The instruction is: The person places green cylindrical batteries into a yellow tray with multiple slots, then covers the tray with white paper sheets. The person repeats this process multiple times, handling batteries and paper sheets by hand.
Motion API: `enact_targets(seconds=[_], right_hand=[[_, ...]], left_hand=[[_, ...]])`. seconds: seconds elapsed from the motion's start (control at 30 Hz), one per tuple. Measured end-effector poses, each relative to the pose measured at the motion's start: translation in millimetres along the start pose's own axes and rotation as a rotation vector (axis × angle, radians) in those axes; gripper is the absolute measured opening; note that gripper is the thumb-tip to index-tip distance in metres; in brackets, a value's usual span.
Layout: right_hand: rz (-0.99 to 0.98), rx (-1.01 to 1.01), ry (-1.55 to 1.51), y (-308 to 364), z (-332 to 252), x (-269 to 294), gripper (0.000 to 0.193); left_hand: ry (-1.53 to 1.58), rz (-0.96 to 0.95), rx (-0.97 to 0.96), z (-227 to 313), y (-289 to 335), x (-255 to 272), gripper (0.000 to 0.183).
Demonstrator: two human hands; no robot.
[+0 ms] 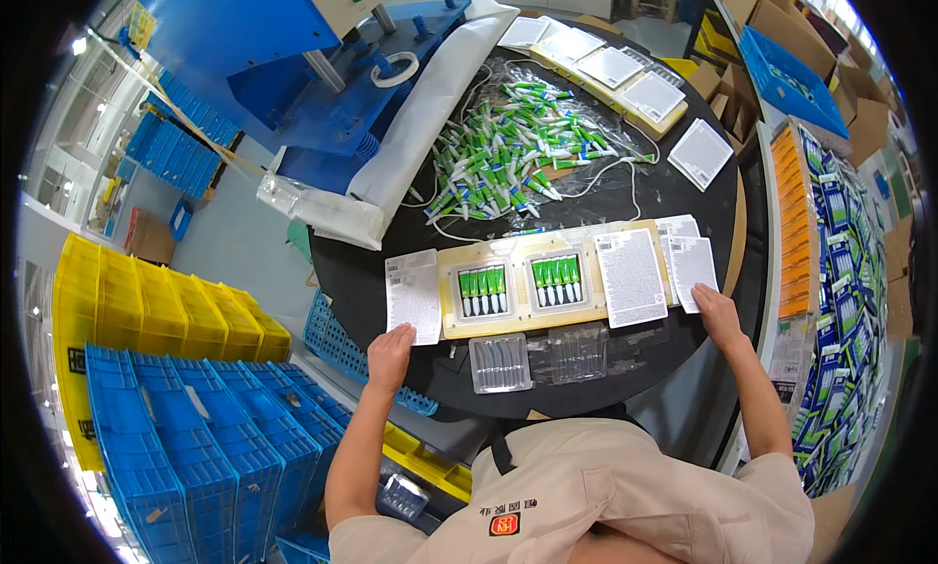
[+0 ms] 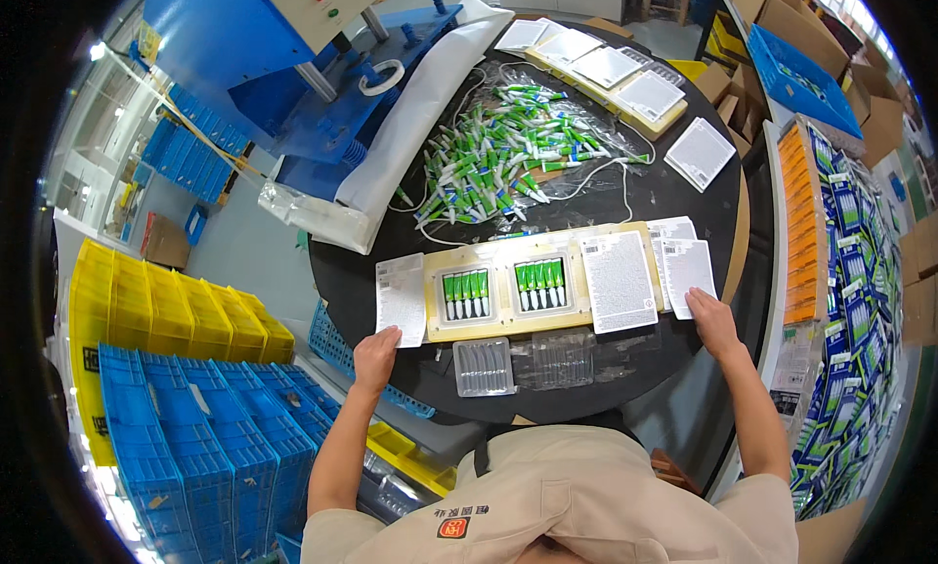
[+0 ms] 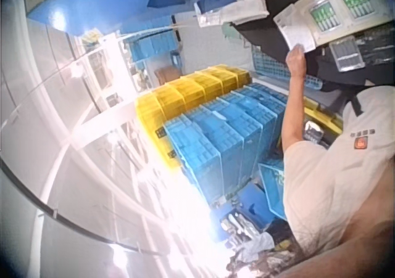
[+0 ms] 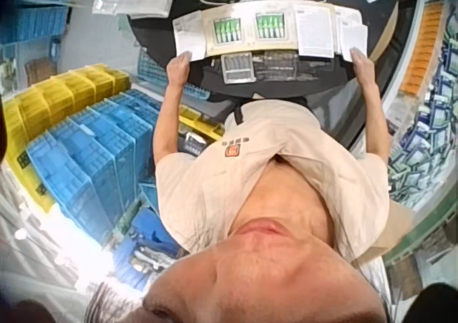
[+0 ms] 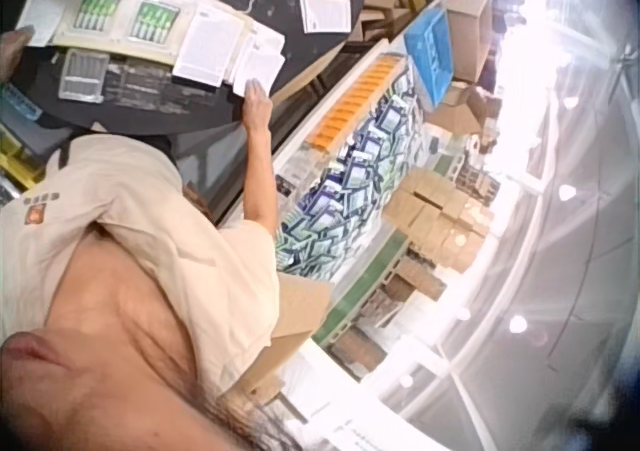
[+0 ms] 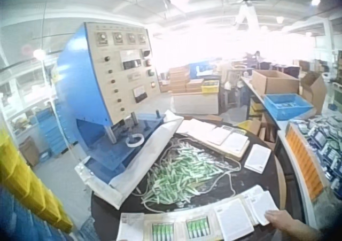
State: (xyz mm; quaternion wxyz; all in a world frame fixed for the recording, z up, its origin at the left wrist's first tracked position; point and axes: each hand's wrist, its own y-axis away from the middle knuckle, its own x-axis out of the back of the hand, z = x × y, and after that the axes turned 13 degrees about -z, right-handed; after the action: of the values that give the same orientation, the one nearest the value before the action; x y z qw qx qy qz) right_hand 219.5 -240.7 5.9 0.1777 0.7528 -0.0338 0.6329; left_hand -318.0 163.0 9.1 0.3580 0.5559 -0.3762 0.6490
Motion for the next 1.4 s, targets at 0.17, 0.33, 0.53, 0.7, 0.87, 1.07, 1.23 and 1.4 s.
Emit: enact_targets(seconds=[0.17, 0.33, 0.53, 0.7, 0.87, 1.07, 1.23, 1.4], right_hand=[[0.142, -0.081, -0.113, 5.8, -25.5, 53.1, 0.041], [0.528, 0.062, 0.071, -11.3, -108.8, 110.6, 0.044], [0.393, 0.383, 0.103, -69.4, -235.9, 52.8, 0.042], [0.314, 0.300, 0.110, -70.2, -257.4, 15.1, 0.043], [0.263, 0.259, 0.143, -78.6, -258.6, 0.5, 0.043], [0.148, 0.243, 0.105, -77.6, -245.2, -2.3, 0.049], [0.019, 0.338, -0.015, -90.6, -236.0, 17.8, 0.065], [-0.046, 0.413, -0.130, -101.0, -228.6, 34.5, 0.069]], left_hand=[[0.002, 0.125, 0.089, 28.5, -7.8, 44.9, 0.028], [-0.031, 0.282, 0.038, 92.2, -27.5, 70.4, 0.032], [-0.072, 0.137, -0.085, 149.0, -58.3, 6.2, 0.045], [-0.099, 0.023, -0.011, 147.2, -39.8, -21.6, 0.046], [-0.021, 0.059, 0.020, 143.1, -37.6, -30.8, 0.046], [0.102, -0.012, 0.013, 135.1, -44.5, -27.1, 0.047], [0.255, -0.006, -0.051, 122.3, -52.4, -21.6, 0.050], [0.369, -0.096, -0.101, 116.9, -58.1, -8.8, 0.051]])
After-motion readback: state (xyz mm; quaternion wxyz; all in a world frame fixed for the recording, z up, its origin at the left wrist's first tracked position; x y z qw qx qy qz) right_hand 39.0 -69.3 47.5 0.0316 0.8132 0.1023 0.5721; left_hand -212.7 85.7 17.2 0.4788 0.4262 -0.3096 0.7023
